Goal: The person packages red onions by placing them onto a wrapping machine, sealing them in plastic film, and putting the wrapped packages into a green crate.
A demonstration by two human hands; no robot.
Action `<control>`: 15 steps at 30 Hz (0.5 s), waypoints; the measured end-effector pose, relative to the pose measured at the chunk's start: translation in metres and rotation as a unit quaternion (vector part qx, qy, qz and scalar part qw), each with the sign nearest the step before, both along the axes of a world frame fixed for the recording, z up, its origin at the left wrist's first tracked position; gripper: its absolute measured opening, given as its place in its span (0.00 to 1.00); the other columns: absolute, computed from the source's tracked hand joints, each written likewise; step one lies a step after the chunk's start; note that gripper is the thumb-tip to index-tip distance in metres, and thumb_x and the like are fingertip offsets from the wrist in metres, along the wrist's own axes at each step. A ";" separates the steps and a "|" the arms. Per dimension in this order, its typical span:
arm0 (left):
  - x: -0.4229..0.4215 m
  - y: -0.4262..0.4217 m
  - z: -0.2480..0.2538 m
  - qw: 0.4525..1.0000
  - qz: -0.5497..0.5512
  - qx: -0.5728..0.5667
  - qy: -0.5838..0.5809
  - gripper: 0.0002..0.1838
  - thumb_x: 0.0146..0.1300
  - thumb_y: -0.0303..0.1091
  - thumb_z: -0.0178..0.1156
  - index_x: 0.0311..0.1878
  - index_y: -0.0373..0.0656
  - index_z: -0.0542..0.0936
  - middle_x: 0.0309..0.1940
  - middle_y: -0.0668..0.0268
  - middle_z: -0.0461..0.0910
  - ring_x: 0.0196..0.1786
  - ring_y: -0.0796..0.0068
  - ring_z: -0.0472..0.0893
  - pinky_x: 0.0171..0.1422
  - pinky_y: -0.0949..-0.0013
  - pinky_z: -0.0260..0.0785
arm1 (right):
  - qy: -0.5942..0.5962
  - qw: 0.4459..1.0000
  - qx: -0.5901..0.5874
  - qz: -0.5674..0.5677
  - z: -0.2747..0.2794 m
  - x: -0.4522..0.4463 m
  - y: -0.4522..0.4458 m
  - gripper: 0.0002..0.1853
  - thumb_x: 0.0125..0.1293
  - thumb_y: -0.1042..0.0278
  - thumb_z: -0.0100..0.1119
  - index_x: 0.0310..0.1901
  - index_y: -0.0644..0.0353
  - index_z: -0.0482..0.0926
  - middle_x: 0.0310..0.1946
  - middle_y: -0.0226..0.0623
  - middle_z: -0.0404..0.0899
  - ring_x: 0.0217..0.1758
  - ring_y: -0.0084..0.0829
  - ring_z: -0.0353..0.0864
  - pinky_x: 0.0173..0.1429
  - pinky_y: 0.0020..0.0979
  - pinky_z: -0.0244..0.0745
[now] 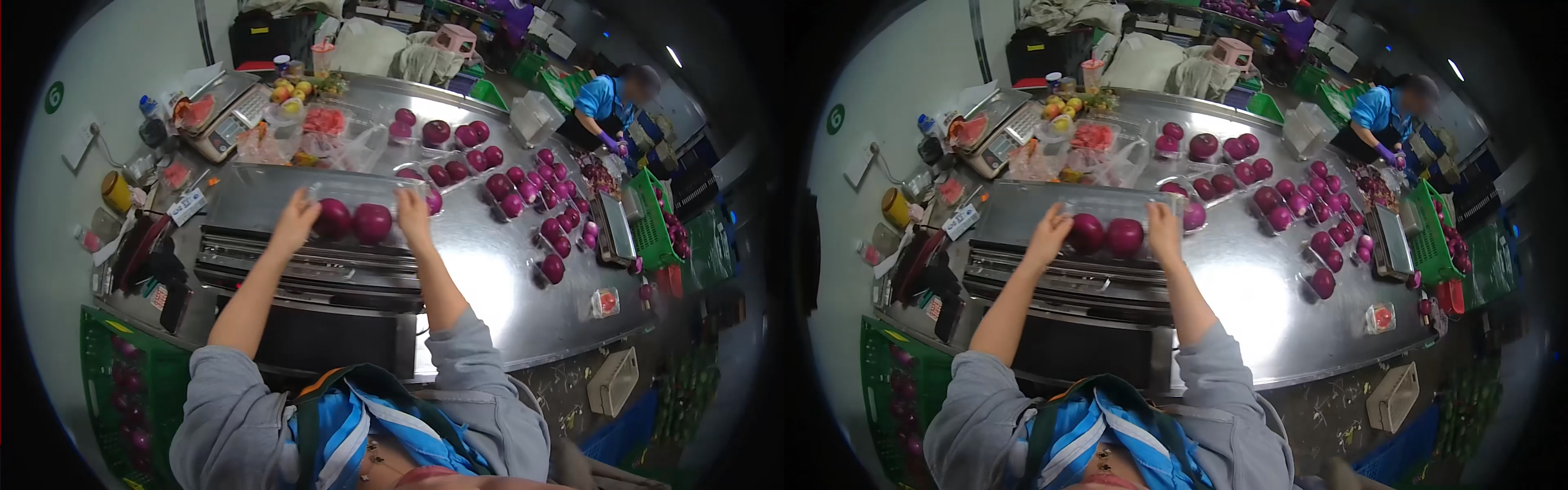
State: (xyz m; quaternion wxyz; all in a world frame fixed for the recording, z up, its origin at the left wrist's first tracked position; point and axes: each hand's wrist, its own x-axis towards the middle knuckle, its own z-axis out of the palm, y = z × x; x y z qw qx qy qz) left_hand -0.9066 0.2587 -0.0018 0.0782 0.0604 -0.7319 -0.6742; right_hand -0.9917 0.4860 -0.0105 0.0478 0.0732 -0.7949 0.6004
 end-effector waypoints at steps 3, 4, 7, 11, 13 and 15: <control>0.017 -0.085 0.003 0.996 0.037 -0.057 -0.053 0.31 0.62 0.38 0.52 0.63 0.34 0.54 0.36 0.69 0.74 0.32 0.86 0.70 0.36 0.82 0.62 | -0.059 0.998 -0.015 0.025 -0.004 0.009 -0.086 0.16 0.63 0.60 0.46 0.37 0.68 0.74 0.27 0.46 0.77 0.32 0.33 0.75 0.38 0.32 0.67; 0.021 -0.108 0.009 0.993 0.012 -0.076 -0.093 0.30 0.63 0.39 0.51 0.63 0.34 0.54 0.34 0.71 0.73 0.28 0.88 0.66 0.31 0.82 0.59 | -0.022 0.999 0.000 0.025 -0.012 0.011 -0.106 0.16 0.63 0.60 0.46 0.37 0.68 0.74 0.27 0.46 0.77 0.31 0.34 0.75 0.38 0.32 0.68; 0.024 -0.172 -0.005 0.985 -0.084 0.090 -0.118 0.27 0.63 0.37 0.49 0.61 0.33 0.58 0.35 0.65 0.77 0.28 0.79 0.72 0.33 0.78 0.64 | -0.069 0.994 0.031 0.076 -0.016 0.011 -0.124 0.19 0.63 0.58 0.45 0.38 0.69 0.74 0.26 0.44 0.76 0.30 0.34 0.75 0.37 0.31 0.68; 0.057 -0.208 0.016 0.932 -0.137 -0.324 0.083 0.14 0.58 0.37 0.53 0.46 0.44 0.75 0.22 0.61 0.77 0.28 0.72 0.77 0.34 0.71 0.64 | -0.114 0.953 0.180 0.215 0.023 0.042 -0.091 0.18 0.63 0.56 0.46 0.40 0.65 0.75 0.23 0.38 0.76 0.27 0.27 0.74 0.34 0.29 0.68; 0.069 -0.233 0.045 0.831 -0.238 -0.486 0.133 0.12 0.56 0.37 0.54 0.43 0.46 0.76 0.23 0.61 0.77 0.27 0.70 0.76 0.35 0.69 0.64 | 0.030 0.917 0.326 0.228 0.052 0.069 -0.065 0.11 0.59 0.61 0.53 0.35 0.60 0.79 0.26 0.38 0.78 0.29 0.34 0.76 0.36 0.31 0.70; 0.073 -0.254 0.056 0.624 -0.362 -0.669 0.179 0.14 0.51 0.35 0.56 0.43 0.51 0.76 0.21 0.68 0.76 0.27 0.69 0.75 0.42 0.67 0.62 | 0.155 0.836 0.442 0.285 0.061 0.079 -0.039 0.11 0.52 0.65 0.57 0.38 0.52 0.79 0.27 0.36 0.77 0.32 0.36 0.77 0.37 0.34 0.71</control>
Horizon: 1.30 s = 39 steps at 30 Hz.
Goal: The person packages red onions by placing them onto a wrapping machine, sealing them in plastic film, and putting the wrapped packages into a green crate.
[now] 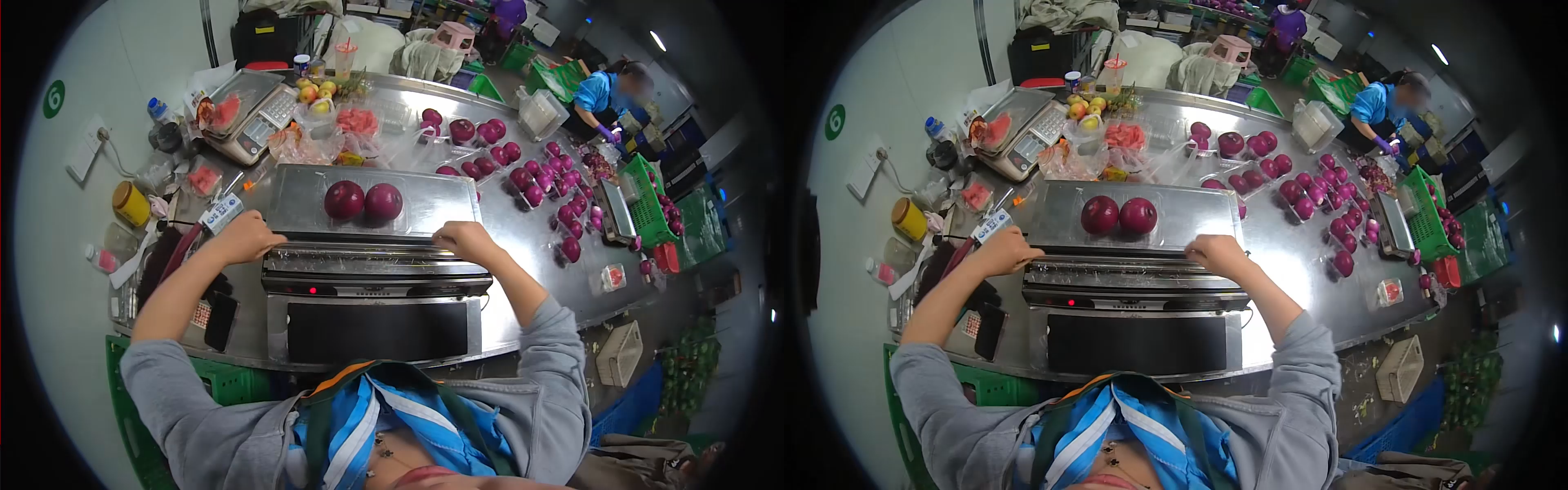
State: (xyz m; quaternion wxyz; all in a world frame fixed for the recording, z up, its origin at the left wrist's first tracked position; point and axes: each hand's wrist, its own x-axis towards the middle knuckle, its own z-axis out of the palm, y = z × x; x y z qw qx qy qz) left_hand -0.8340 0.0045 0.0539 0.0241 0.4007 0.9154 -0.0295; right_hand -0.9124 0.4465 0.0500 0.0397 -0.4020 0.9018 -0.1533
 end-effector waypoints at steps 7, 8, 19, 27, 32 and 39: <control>-0.020 0.021 -0.031 0.972 -0.181 0.002 0.152 0.19 0.52 0.30 0.49 0.50 0.54 0.73 0.19 0.75 0.72 0.29 0.78 0.73 0.48 0.71 0.58 | 0.103 0.964 0.135 0.205 -0.026 0.005 -0.013 0.26 0.52 0.61 0.55 0.56 0.42 0.68 0.22 0.31 0.73 0.28 0.33 0.76 0.32 0.33 0.72; -0.024 0.025 -0.039 0.967 -0.202 0.036 0.150 0.20 0.51 0.32 0.51 0.50 0.54 0.73 0.16 0.75 0.70 0.25 0.76 0.72 0.46 0.71 0.59 | 0.109 0.969 0.098 0.198 -0.036 0.005 -0.018 0.20 0.53 0.61 0.55 0.51 0.46 0.72 0.22 0.31 0.72 0.27 0.34 0.76 0.32 0.34 0.72; -0.029 0.065 0.074 0.433 0.093 0.879 -0.174 0.12 0.65 0.35 0.44 0.40 0.35 0.72 0.23 0.60 0.78 0.27 0.75 0.76 0.32 0.71 0.68 | -0.219 0.641 -0.722 -0.140 0.095 0.009 -0.046 0.08 0.65 0.68 0.43 0.37 0.63 0.68 0.21 0.38 0.74 0.31 0.33 0.77 0.43 0.34 0.72; -0.166 0.077 -0.086 0.784 0.311 0.533 -0.074 0.14 0.63 0.37 0.45 0.42 0.37 0.74 0.43 0.61 0.77 0.45 0.68 0.76 0.53 0.70 0.64 | -0.177 0.928 -0.302 -0.125 -0.080 -0.134 -0.097 0.17 0.65 0.59 0.42 0.43 0.66 0.70 0.40 0.42 0.76 0.44 0.37 0.74 0.52 0.31 0.65; -0.121 0.055 -0.062 0.722 0.201 0.536 -0.389 0.21 0.64 0.42 0.42 0.56 0.40 0.67 0.49 0.63 0.72 0.55 0.76 0.68 0.59 0.72 0.56 | -0.336 0.908 -0.249 -0.030 -0.053 -0.093 -0.076 0.22 0.66 0.53 0.39 0.56 0.57 0.65 0.49 0.41 0.68 0.54 0.37 0.66 0.58 0.31 0.58; -0.055 0.062 -0.005 0.626 0.233 0.591 -0.452 0.23 0.64 0.45 0.46 0.59 0.46 0.64 0.32 0.75 0.68 0.34 0.87 0.70 0.34 0.83 0.62 | -0.599 0.702 -0.361 -0.138 -0.022 -0.053 -0.067 0.28 0.65 0.47 0.39 0.61 0.56 0.56 0.34 0.35 0.70 0.30 0.27 0.72 0.31 0.32 0.73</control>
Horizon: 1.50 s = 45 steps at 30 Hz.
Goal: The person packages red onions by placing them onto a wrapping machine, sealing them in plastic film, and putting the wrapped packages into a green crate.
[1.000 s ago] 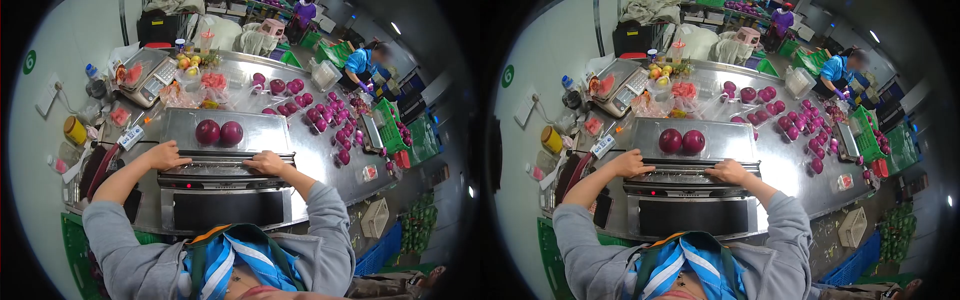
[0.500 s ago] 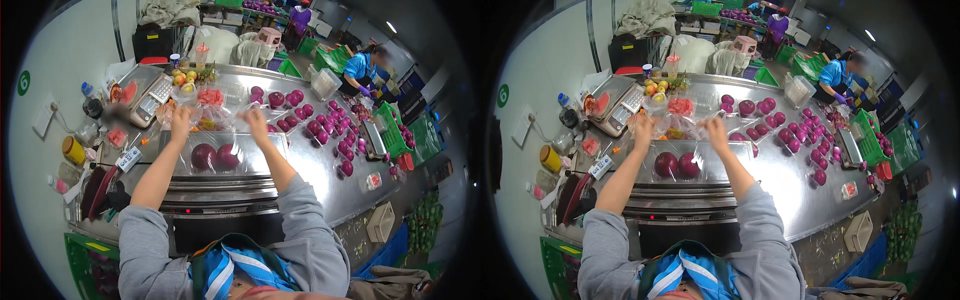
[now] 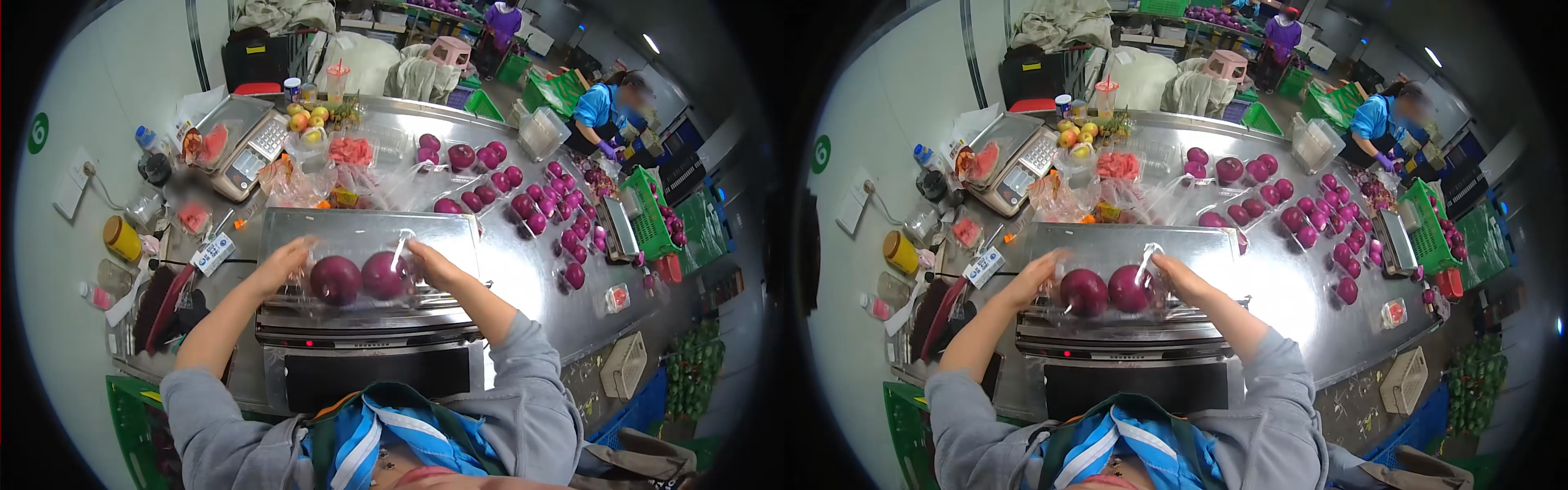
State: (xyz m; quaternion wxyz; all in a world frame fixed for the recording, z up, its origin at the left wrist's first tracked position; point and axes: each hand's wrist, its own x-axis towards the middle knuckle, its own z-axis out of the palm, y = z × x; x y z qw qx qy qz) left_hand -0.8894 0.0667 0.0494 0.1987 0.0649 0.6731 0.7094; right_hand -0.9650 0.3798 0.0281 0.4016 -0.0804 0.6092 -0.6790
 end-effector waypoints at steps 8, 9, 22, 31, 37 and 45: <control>0.148 0.014 -0.076 0.928 0.020 0.114 -0.354 0.22 0.60 0.43 0.54 0.51 0.36 0.69 0.40 0.60 0.76 0.41 0.68 0.78 0.41 0.63 0.76 | -0.236 0.965 0.089 0.068 -0.023 0.140 0.034 0.28 0.65 0.43 0.36 0.51 0.62 0.67 0.29 0.42 0.76 0.28 0.33 0.79 0.33 0.32 0.79; 0.155 0.014 -0.088 0.928 0.019 0.113 -0.354 0.22 0.60 0.43 0.54 0.51 0.36 0.69 0.40 0.60 0.76 0.41 0.68 0.78 0.41 0.63 0.76 | -0.234 0.966 0.077 0.073 -0.033 0.150 0.033 0.29 0.64 0.42 0.35 0.51 0.61 0.67 0.30 0.41 0.76 0.29 0.32 0.79 0.31 0.32 0.79; 0.225 0.023 -0.102 0.910 0.304 0.200 -0.199 0.18 0.64 0.42 0.48 0.22 0.39 0.69 0.07 0.70 0.63 0.08 0.81 0.62 0.13 0.77 0.54 | -0.107 0.944 0.084 -0.300 -0.083 0.263 0.081 0.17 0.66 0.56 0.44 0.24 0.57 0.70 0.11 0.23 0.60 0.13 0.17 0.56 0.19 0.21 0.52; 0.323 0.070 -0.268 0.976 0.035 -0.212 -0.032 0.13 0.57 0.40 0.51 0.35 0.41 0.79 0.29 0.58 0.78 0.31 0.62 0.76 0.35 0.63 0.67 | -0.327 0.915 0.068 -0.225 -0.203 0.341 0.095 0.14 0.64 0.58 0.44 0.28 0.58 0.74 0.20 0.29 0.69 0.21 0.22 0.66 0.23 0.23 0.60; 0.287 0.137 -0.160 0.990 0.028 0.018 0.140 0.11 0.52 0.36 0.57 0.37 0.42 0.78 0.35 0.61 0.77 0.34 0.68 0.75 0.40 0.66 0.66 | -0.185 0.981 0.030 -0.050 -0.178 0.345 0.079 0.09 0.61 0.63 0.49 0.35 0.60 0.74 0.29 0.34 0.73 0.31 0.24 0.70 0.36 0.25 0.64; 0.314 0.175 -0.102 0.976 0.033 0.130 0.170 0.16 0.53 0.37 0.57 0.45 0.44 0.74 0.43 0.62 0.74 0.43 0.69 0.73 0.48 0.65 0.65 | 0.061 0.952 0.199 0.223 -0.068 0.277 0.076 0.13 0.61 0.66 0.51 0.46 0.59 0.73 0.47 0.41 0.72 0.51 0.27 0.70 0.55 0.28 0.64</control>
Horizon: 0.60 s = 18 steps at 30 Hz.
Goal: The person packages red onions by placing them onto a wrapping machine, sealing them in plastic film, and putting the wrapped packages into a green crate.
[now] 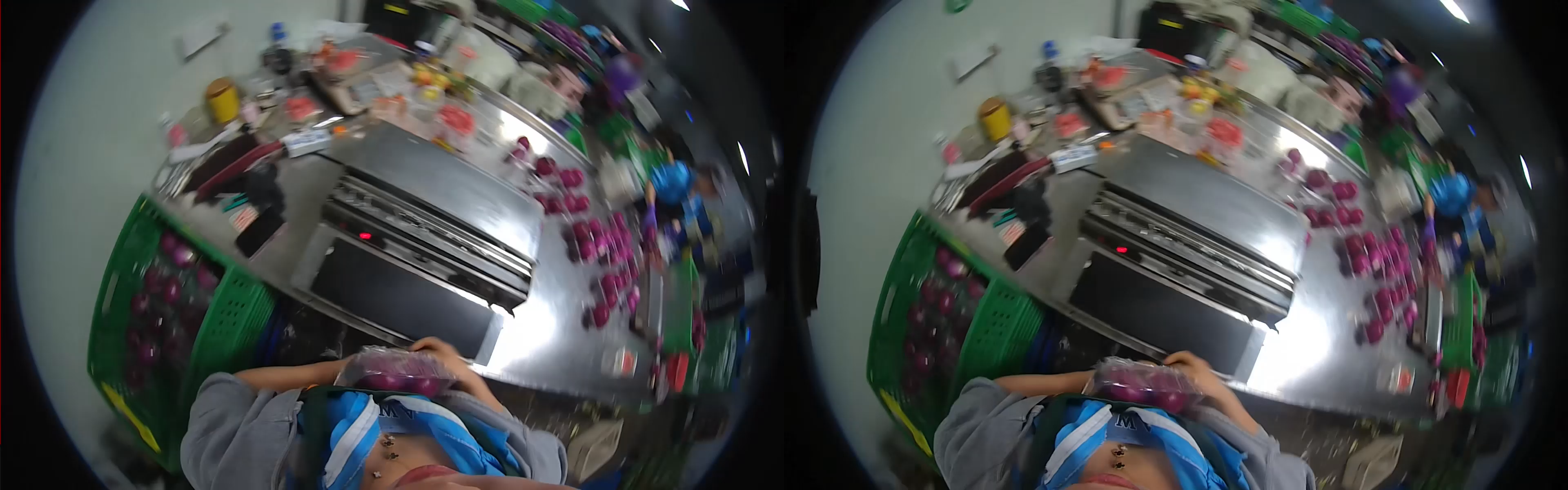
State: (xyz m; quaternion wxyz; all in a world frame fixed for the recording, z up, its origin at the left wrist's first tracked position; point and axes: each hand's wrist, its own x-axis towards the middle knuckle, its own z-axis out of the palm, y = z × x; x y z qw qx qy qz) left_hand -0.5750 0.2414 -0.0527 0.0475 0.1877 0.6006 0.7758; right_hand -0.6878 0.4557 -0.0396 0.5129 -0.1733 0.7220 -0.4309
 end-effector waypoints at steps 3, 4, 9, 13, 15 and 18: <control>0.021 0.006 0.001 0.993 -0.017 0.080 -0.083 0.18 0.56 0.41 0.53 0.49 0.44 0.71 0.47 0.62 0.73 0.48 0.68 0.71 0.52 0.64 0.64 | -0.260 0.929 -0.231 -0.125 0.039 -0.001 -0.014 0.26 0.55 0.60 0.59 0.54 0.63 0.66 0.53 0.43 0.67 0.58 0.36 0.66 0.57 0.36 0.64; 0.029 0.009 -0.002 0.986 -0.019 0.113 -0.122 0.19 0.57 0.42 0.52 0.50 0.45 0.70 0.48 0.62 0.72 0.50 0.67 0.70 0.54 0.63 0.64 | -0.126 0.972 -0.196 0.024 0.049 0.005 -0.035 0.31 0.51 0.61 0.63 0.56 0.63 0.64 0.53 0.42 0.68 0.57 0.35 0.67 0.57 0.35 0.64; 0.087 -0.050 0.025 0.744 0.070 0.485 -0.454 0.30 0.64 0.57 0.33 0.60 0.47 0.63 0.55 0.62 0.67 0.58 0.65 0.66 0.63 0.61 0.57 | -0.081 0.974 -0.213 0.014 0.044 0.017 -0.117 0.42 0.40 0.56 0.70 0.56 0.66 0.64 0.47 0.38 0.72 0.49 0.30 0.72 0.55 0.30 0.64; 0.145 -0.123 0.044 0.816 0.557 0.033 -0.154 0.32 0.64 0.58 0.30 0.60 0.41 0.61 0.55 0.63 0.66 0.59 0.73 0.64 0.60 0.67 0.59 | 0.038 0.923 -0.354 0.147 0.079 0.108 -0.232 0.53 0.44 0.55 0.69 0.64 0.67 0.44 0.63 0.48 0.50 0.65 0.40 0.54 0.65 0.35 0.53; 0.193 -0.171 0.092 0.759 0.615 0.176 -0.120 0.31 0.64 0.58 0.30 0.58 0.43 0.63 0.50 0.62 0.70 0.50 0.71 0.72 0.56 0.65 0.65 | 0.234 0.835 -0.380 0.320 0.098 0.149 -0.272 0.57 0.42 0.53 0.69 0.65 0.67 0.40 0.65 0.54 0.45 0.69 0.45 0.45 0.69 0.37 0.41; 0.301 -0.228 0.093 0.673 0.627 0.340 -0.193 0.34 0.61 0.64 0.27 0.55 0.46 0.65 0.46 0.63 0.72 0.49 0.67 0.73 0.53 0.60 0.67 | -0.009 0.841 -0.361 0.404 0.100 0.179 -0.310 0.48 0.50 0.60 0.65 0.66 0.61 0.42 0.61 0.51 0.56 0.66 0.40 0.54 0.65 0.36 0.52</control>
